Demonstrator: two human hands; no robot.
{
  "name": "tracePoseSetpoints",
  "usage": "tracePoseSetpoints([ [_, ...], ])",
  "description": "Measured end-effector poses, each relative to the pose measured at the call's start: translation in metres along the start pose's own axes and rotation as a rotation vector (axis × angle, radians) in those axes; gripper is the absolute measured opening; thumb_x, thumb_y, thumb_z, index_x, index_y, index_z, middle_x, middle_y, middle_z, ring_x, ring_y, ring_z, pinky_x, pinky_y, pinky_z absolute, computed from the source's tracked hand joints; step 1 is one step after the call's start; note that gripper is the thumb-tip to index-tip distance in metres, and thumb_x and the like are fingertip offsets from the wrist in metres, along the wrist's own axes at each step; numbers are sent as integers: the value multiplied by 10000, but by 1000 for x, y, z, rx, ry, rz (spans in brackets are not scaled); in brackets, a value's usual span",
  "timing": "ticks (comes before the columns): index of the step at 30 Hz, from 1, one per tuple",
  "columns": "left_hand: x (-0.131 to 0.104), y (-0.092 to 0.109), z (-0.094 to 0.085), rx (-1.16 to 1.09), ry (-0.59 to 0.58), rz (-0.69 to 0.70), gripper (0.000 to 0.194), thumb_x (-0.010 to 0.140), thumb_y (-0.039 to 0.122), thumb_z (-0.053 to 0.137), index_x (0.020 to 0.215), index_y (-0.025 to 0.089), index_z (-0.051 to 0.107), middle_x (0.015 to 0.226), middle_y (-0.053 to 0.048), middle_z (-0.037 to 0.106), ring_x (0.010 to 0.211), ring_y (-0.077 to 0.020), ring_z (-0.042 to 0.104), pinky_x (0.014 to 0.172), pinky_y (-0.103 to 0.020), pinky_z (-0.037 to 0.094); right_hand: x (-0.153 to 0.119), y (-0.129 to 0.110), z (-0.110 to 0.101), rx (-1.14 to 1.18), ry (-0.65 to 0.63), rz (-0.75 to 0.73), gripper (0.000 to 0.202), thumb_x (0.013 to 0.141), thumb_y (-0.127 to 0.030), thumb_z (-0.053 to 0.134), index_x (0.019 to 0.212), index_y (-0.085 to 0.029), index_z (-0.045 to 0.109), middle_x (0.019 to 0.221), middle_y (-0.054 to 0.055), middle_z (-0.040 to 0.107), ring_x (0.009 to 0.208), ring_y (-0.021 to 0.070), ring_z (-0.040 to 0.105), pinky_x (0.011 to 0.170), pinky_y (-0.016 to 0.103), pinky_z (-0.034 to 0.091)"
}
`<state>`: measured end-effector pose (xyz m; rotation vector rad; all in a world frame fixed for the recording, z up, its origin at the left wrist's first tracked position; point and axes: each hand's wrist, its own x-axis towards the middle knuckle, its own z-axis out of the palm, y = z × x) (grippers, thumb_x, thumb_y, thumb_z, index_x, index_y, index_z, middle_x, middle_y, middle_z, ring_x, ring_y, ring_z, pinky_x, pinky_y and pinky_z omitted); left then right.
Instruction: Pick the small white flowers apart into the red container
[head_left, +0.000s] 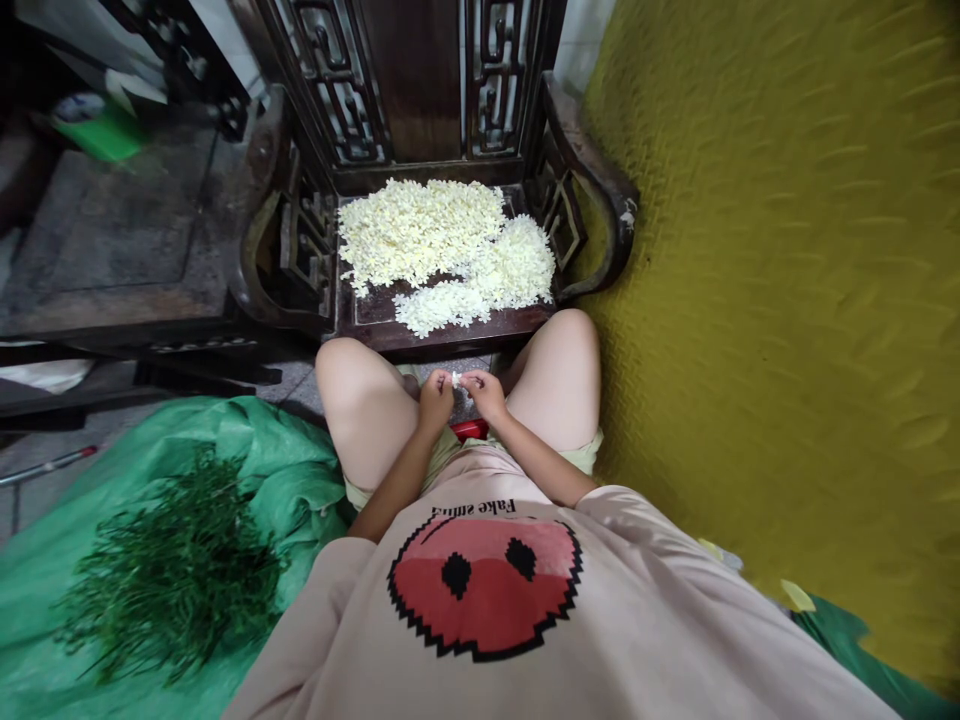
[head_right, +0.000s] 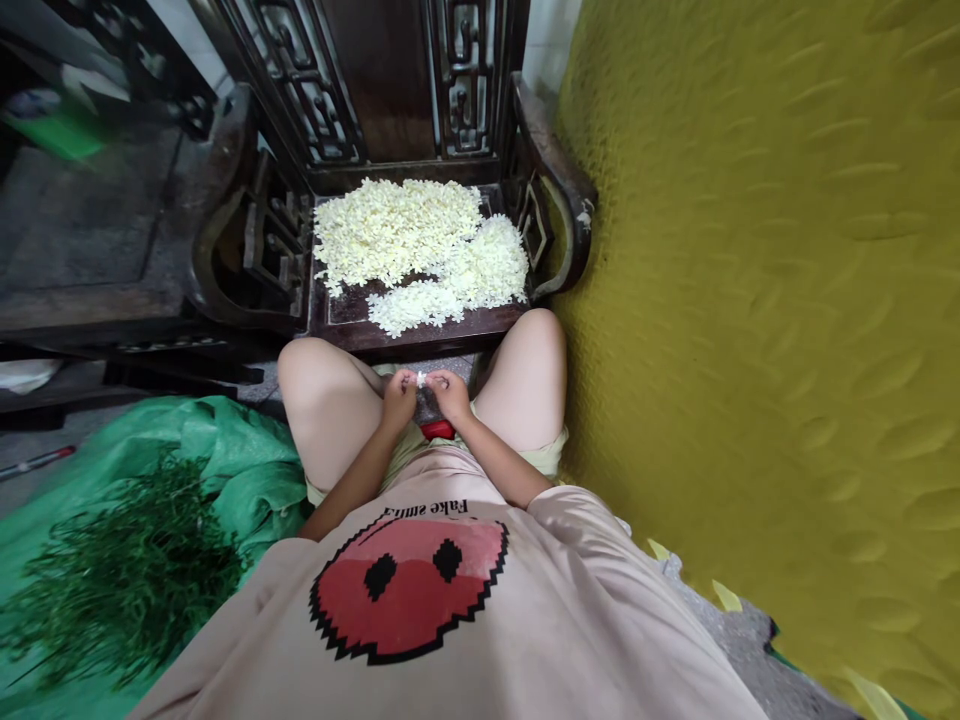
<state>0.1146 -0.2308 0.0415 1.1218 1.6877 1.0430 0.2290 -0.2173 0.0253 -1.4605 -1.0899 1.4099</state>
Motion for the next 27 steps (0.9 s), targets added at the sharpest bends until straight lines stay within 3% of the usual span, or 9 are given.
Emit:
tracePoseSetpoints([
  [6, 10, -10, -7, -160, 180, -167, 160, 798, 343, 379, 761, 221, 476, 630, 15, 487, 614, -146, 461, 631, -257, 355, 4, 4, -4, 60, 60, 106, 224, 649, -316, 591, 812, -173, 648, 686, 15, 636, 622, 133, 544, 538, 237, 420],
  [14, 0, 0, 3, 0, 33, -130, 90, 742, 274, 472, 717, 204, 523, 667, -6, 550, 671, -162, 508, 670, -272, 366, -3, -2, 1, 115, -63, 140, 267, 608, -343, 641, 802, -161, 640, 681, 11, 636, 573, 118, 533, 532, 236, 415],
  [27, 4, -9, 1, 50, 95, -99, 124, 804, 282, 443, 720, 203, 491, 671, -5, 541, 670, -156, 508, 664, -271, 372, 0, -2, 0, 185, 1, 169, 296, 680, -452, 603, 780, -179, 548, 671, -18, 591, 465, 76, 469, 427, 202, 301],
])
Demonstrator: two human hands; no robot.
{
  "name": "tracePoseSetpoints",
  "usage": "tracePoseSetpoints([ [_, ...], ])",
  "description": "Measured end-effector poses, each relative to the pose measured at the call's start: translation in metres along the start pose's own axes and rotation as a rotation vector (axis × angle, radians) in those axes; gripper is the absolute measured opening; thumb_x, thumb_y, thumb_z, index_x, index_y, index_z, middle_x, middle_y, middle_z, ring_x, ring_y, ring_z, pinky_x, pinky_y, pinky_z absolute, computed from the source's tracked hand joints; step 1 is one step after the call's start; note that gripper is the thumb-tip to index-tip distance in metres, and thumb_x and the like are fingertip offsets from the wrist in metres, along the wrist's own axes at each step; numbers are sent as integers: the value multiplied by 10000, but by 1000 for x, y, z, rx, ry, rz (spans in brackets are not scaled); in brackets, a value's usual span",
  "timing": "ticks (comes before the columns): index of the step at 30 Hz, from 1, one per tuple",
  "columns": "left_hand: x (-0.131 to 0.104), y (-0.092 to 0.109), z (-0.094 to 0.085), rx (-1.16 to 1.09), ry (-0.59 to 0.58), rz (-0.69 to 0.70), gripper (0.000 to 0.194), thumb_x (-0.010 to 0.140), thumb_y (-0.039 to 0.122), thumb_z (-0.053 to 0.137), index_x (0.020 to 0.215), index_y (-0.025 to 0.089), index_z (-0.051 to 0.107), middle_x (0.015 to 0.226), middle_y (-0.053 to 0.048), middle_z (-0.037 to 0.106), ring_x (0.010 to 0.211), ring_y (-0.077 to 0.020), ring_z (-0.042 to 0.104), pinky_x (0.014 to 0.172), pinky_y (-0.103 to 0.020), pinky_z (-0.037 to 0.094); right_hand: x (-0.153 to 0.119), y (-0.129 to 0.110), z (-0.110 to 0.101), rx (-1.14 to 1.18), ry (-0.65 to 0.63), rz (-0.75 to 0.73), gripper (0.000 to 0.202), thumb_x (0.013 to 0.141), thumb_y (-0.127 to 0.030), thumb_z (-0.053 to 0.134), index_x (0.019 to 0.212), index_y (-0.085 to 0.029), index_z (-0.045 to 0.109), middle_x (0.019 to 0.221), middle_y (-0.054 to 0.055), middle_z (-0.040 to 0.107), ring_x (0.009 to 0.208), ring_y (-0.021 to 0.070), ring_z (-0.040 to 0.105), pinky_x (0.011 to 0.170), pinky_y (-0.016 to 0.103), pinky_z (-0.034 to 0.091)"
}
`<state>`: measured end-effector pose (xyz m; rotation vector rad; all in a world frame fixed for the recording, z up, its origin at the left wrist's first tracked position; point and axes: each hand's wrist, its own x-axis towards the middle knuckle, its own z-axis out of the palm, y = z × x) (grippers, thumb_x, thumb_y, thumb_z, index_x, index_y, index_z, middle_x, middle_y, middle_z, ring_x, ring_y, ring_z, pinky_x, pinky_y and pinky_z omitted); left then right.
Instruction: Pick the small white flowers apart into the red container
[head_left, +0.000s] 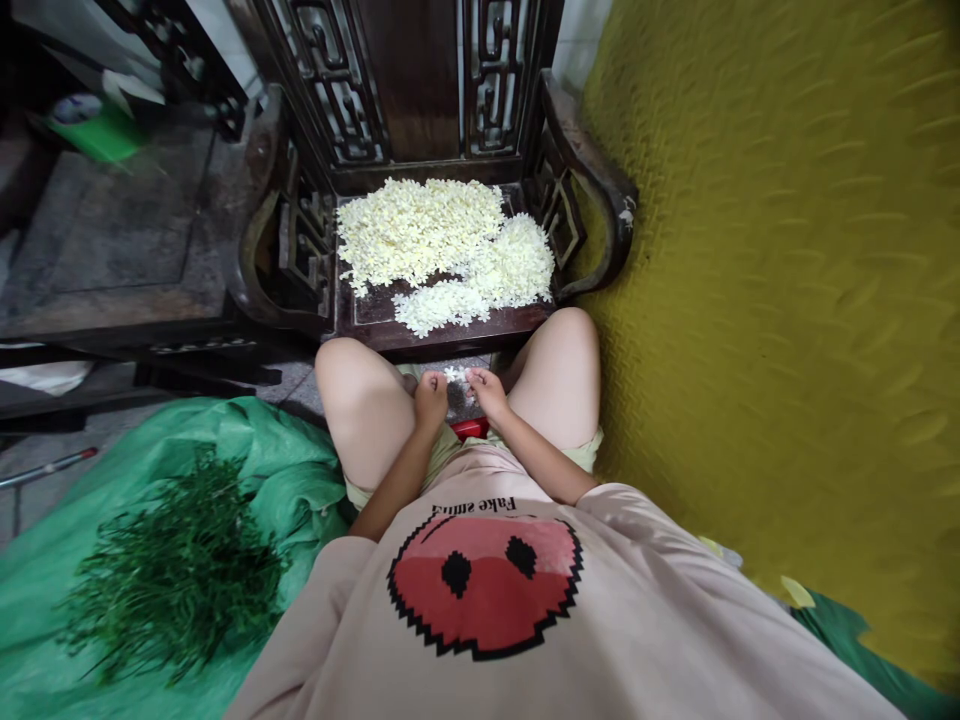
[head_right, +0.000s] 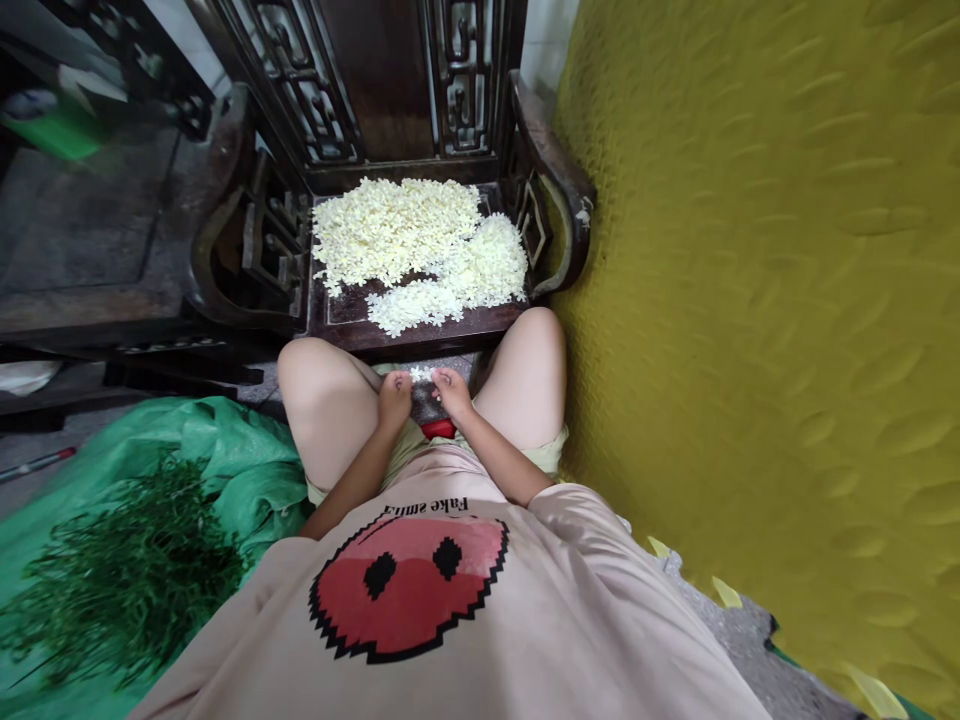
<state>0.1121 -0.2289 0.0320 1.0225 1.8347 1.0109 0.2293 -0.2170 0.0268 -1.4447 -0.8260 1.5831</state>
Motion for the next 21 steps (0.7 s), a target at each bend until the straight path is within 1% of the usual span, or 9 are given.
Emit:
tracePoseSetpoints([
  [4, -2, 2, -1, 32, 20, 17, 180, 817, 312, 435, 676, 203, 464, 611, 13, 510, 608, -142, 484, 615, -264, 360, 1, -2, 0, 103, 27, 98, 197, 743, -366, 509, 666, -189, 469, 632, -23, 598, 421, 79, 462, 426, 214, 315],
  [7, -3, 5, 0, 2, 36, 35, 168, 785, 302, 491, 652, 201, 469, 604, 15, 528, 614, -135, 505, 614, -253, 374, 0, -3, 1, 91, -17, 139, 168, 752, -296, 467, 623, -190, 451, 651, -6, 635, 419, 84, 464, 441, 222, 327],
  [9, -4, 7, 1, -56, 27, 33, 145, 758, 285, 522, 650, 199, 478, 606, 15, 548, 613, -131, 525, 614, -246, 387, -1, -3, 1, 63, -41, 165, 140, 742, -252, 462, 618, -189, 453, 654, -2, 644, 410, 81, 452, 440, 221, 315],
  [11, -5, 8, 2, -140, -7, 22, 124, 731, 265, 546, 652, 199, 479, 601, 17, 561, 599, -127, 539, 606, -241, 396, -1, -2, 2, 38, -47, 184, 101, 720, -215, 474, 624, -185, 467, 630, -10, 630, 405, 76, 443, 438, 216, 304],
  [14, -5, 9, 3, -260, -41, -6, 102, 676, 212, 581, 673, 195, 481, 613, 24, 580, 593, -119, 556, 613, -235, 412, -1, 0, 3, 19, -42, 178, 18, 686, -185, 503, 676, -176, 515, 597, -26, 595, 428, 73, 450, 455, 205, 324],
  [18, -2, 10, 3, -328, -66, -60, 138, 633, 186, 617, 714, 185, 506, 640, 21, 603, 614, -117, 570, 645, -237, 426, 0, 1, 2, -6, -16, 151, 133, 688, -187, 486, 788, -176, 574, 586, -40, 558, 445, 79, 443, 461, 207, 335],
  [21, -1, 9, 3, -331, -75, -59, 152, 630, 188, 627, 744, 179, 526, 651, 14, 616, 627, -124, 575, 660, -244, 431, 1, 3, 2, -13, -32, 147, 120, 697, -201, 466, 726, -172, 578, 556, -43, 518, 435, 79, 424, 460, 214, 332],
])
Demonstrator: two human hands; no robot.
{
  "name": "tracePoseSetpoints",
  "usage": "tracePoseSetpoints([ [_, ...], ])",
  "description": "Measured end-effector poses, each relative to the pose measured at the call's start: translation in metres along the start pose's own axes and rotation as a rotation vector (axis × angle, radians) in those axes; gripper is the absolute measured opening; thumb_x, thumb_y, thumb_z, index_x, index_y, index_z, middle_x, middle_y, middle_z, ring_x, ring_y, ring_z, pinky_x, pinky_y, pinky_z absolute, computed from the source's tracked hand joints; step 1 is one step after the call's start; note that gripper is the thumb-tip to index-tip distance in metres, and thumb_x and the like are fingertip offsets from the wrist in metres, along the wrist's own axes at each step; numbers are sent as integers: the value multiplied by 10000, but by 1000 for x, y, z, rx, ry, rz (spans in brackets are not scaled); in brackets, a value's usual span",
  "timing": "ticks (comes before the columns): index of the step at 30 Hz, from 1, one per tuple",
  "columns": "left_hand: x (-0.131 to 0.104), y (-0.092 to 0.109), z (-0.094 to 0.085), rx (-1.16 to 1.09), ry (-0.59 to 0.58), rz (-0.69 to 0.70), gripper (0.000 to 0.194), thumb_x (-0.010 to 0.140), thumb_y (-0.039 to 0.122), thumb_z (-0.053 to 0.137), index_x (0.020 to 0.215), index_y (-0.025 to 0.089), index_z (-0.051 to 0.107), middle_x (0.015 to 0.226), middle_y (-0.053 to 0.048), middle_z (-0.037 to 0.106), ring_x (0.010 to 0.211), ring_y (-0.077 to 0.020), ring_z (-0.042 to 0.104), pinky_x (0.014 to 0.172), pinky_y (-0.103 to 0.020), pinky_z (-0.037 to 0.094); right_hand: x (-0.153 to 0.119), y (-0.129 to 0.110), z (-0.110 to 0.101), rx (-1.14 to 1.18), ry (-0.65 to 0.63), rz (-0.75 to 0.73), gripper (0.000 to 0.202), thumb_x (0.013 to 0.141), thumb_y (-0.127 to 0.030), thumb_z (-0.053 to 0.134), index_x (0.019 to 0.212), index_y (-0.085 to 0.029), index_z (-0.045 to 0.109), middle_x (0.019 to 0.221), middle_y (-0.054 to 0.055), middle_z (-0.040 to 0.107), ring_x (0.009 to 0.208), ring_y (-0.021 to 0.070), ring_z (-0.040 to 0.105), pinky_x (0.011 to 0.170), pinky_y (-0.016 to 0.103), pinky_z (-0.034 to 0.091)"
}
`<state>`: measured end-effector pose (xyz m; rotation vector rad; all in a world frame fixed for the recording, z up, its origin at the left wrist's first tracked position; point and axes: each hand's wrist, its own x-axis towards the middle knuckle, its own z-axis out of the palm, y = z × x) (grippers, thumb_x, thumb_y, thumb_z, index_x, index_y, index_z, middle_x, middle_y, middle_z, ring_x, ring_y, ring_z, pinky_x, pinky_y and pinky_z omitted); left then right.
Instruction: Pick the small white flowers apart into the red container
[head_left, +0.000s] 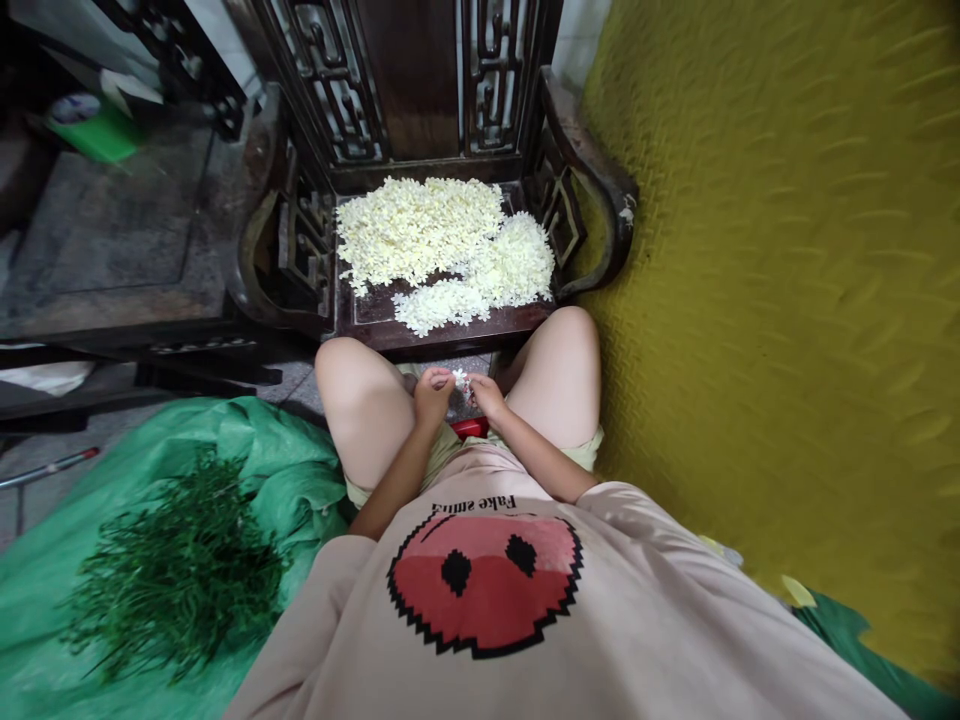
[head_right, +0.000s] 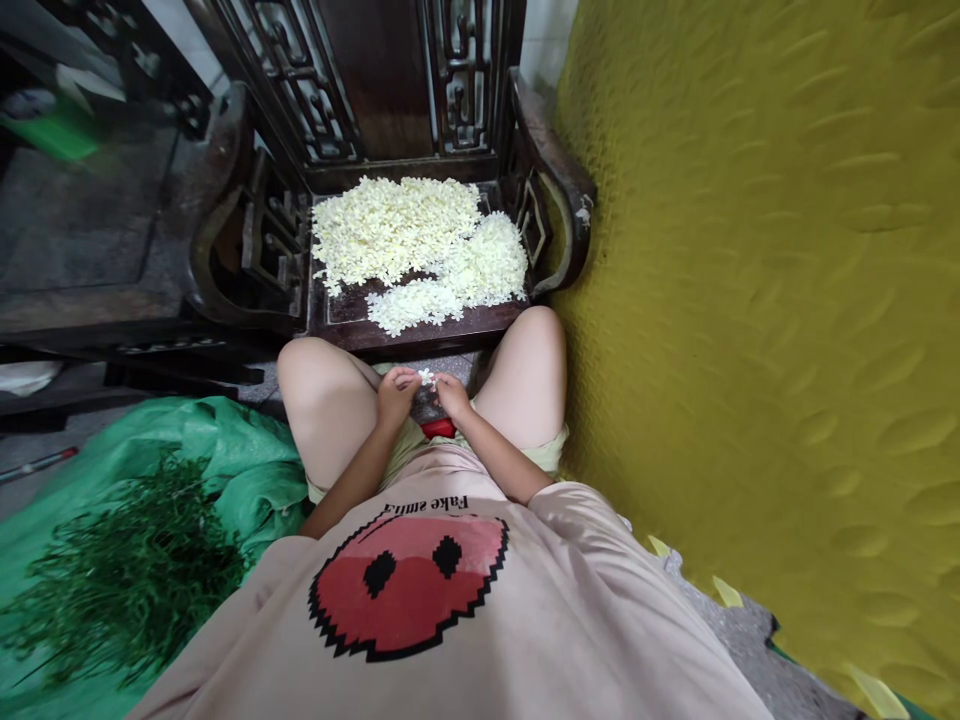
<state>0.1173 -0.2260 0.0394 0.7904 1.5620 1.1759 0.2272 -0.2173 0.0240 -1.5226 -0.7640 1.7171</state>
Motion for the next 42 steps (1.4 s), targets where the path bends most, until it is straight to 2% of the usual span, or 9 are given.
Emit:
tracePoseSetpoints([
  [5, -1, -2, -2, 61, -4, 68, 125, 669, 209, 612, 766, 182, 539, 678, -1, 633, 662, -141, 594, 660, -254, 438, 2, 2, 0, 36, -74, -70, 167, 718, -263, 484, 584, -170, 519, 550, -38, 496, 426, 76, 431, 471, 226, 335],
  [9, -4, -1, -3, 185, -4, 153, 93, 709, 232, 595, 785, 190, 564, 699, -4, 640, 695, -143, 604, 682, -260, 444, 2, 3, 2, 34, -99, -98, 283, 741, -422, 522, 600, -177, 512, 547, -44, 470, 412, 76, 423, 456, 233, 317],
  [12, -5, 1, -3, 215, -5, 190, 93, 711, 235, 600, 790, 194, 576, 720, -8, 648, 719, -145, 609, 699, -263, 445, 0, 2, 2, 12, -125, -118, 338, 694, -506, 580, 633, -178, 525, 550, -50, 456, 421, 72, 414, 450, 227, 307],
  [19, -2, 1, -2, 18, -16, 64, 209, 621, 231, 664, 795, 185, 558, 642, 10, 637, 625, -134, 582, 634, -250, 422, -2, -3, -2, 13, -63, -112, 306, 614, -449, 653, 741, -182, 573, 596, -46, 518, 450, 69, 413, 453, 217, 296],
  [24, 1, -3, -3, -46, -1, 29, 284, 560, 255, 712, 790, 175, 565, 646, 9, 639, 605, -119, 564, 627, -241, 405, -4, -4, 0, 0, -51, -109, 358, 588, -492, 661, 737, -176, 583, 583, -45, 524, 444, 71, 402, 464, 224, 303],
  [28, 2, -5, -4, -95, 27, 0, 309, 546, 274, 728, 790, 171, 569, 637, 15, 626, 614, -112, 567, 641, -238, 410, -7, -6, 0, -34, -94, -152, 419, 612, -571, 626, 718, -167, 609, 545, -44, 494, 454, 75, 396, 472, 226, 299],
  [32, 4, -5, -4, -176, -15, -102, 356, 521, 309, 752, 790, 166, 567, 650, 8, 631, 618, -113, 576, 652, -247, 423, -11, -9, -1, -67, -125, -140, 457, 608, -610, 616, 706, -164, 617, 502, -48, 469, 443, 75, 375, 462, 226, 266],
  [36, 6, -6, -4, -229, -58, -176, 417, 491, 363, 773, 784, 161, 555, 638, 15, 609, 608, -101, 560, 637, -241, 410, -12, -11, -2, -89, -127, -129, 455, 595, -602, 637, 722, -165, 624, 444, -61, 430, 429, 78, 350, 453, 224, 238],
  [42, 6, -6, -3, -297, -55, -222, 423, 506, 385, 768, 787, 166, 539, 665, 13, 597, 585, -84, 529, 583, -226, 387, -10, -9, -1, -37, -109, -133, 422, 577, -561, 670, 719, -167, 613, 483, -53, 470, 453, 79, 384, 463, 217, 257],
])
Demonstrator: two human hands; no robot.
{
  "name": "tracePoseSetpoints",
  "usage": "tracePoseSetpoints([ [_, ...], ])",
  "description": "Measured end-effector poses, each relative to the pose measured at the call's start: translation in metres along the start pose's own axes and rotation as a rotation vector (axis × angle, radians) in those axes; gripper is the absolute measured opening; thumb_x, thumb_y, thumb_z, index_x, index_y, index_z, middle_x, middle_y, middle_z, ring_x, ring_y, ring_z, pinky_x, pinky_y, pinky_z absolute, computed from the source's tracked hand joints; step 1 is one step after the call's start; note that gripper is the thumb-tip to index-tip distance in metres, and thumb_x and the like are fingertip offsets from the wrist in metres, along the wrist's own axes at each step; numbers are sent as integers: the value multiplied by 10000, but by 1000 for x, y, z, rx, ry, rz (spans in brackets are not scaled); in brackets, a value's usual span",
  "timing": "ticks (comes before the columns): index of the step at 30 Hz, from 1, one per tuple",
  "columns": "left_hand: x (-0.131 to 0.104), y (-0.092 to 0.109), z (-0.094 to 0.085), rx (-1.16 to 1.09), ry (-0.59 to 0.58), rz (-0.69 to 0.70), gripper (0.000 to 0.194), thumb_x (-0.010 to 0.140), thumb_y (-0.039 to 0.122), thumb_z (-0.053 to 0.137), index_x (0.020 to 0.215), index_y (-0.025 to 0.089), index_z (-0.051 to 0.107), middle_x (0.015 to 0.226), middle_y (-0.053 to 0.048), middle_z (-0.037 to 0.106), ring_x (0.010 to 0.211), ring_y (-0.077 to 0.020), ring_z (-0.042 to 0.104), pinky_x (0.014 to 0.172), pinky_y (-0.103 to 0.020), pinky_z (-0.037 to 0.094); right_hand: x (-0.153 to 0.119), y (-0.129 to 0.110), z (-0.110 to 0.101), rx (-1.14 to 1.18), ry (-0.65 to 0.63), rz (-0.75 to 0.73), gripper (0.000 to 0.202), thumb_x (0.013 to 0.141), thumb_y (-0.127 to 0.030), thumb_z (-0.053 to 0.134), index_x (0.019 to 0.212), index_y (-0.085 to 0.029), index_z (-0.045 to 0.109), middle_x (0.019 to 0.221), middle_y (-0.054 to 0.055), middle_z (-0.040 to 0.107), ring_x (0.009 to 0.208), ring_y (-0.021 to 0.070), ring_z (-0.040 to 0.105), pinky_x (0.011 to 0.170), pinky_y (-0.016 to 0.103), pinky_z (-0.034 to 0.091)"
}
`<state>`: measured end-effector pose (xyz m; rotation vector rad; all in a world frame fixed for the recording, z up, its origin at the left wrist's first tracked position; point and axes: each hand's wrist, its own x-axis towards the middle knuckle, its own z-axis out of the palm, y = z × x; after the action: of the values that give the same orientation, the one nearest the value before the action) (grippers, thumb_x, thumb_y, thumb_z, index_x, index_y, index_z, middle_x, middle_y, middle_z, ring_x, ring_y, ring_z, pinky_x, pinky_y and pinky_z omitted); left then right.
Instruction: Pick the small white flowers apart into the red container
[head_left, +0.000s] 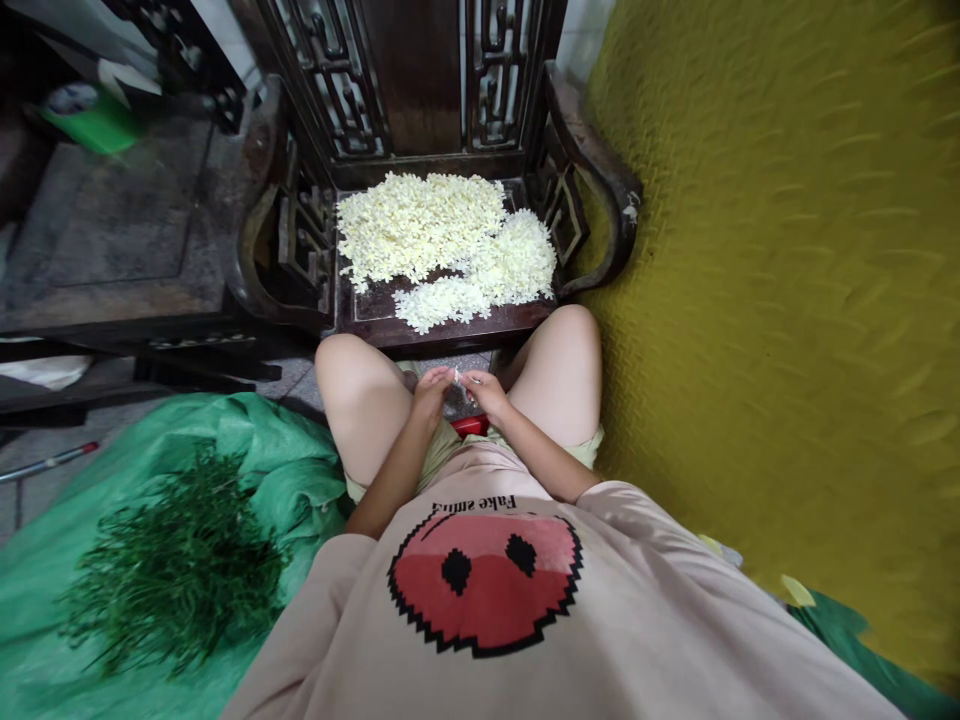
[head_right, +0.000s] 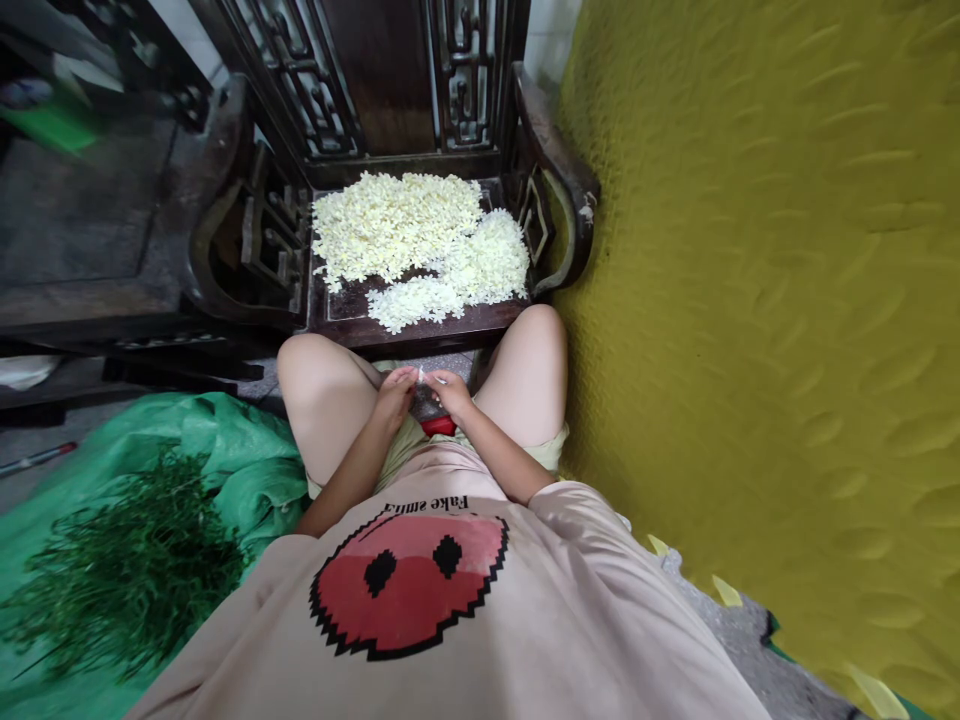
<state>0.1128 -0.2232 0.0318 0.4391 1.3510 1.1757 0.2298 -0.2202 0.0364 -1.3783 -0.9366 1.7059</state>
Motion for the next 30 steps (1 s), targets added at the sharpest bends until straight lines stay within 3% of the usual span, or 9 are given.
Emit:
tracePoseSetpoints([
  [6, -1, 0, 2, -7, 33, 51, 402, 529, 396, 741, 759, 179, 495, 658, 26, 554, 598, -79, 514, 604, -231, 385, 4, 6, 1, 84, -46, 33, 394, 581, -522, 684, 723, -161, 618, 478, -56, 464, 449, 74, 380, 457, 209, 249],
  [12, -2, 2, 3, 14, 6, -11, 309, 571, 356, 717, 729, 180, 517, 603, 33, 535, 532, -78, 465, 560, -234, 360, 5, 6, -2, 124, -46, 55, 356, 591, -491, 684, 710, -163, 613, 502, -51, 480, 445, 70, 383, 445, 209, 258],
  [20, -3, -1, -1, 271, 61, 193, 169, 595, 289, 677, 680, 176, 585, 618, -2, 615, 620, -127, 563, 627, -247, 423, 1, 5, 0, -169, 35, 4, 348, 658, -523, 621, 692, -177, 620, 484, -48, 475, 420, 84, 384, 443, 223, 287],
  [30, -1, -3, -2, 254, 7, 194, 126, 618, 248, 642, 712, 174, 602, 655, -9, 631, 652, -131, 577, 650, -248, 427, 0, 1, -3, -240, -5, -76, 364, 683, -534, 590, 640, -175, 630, 485, -31, 459, 479, 106, 401, 487, 234, 283],
])
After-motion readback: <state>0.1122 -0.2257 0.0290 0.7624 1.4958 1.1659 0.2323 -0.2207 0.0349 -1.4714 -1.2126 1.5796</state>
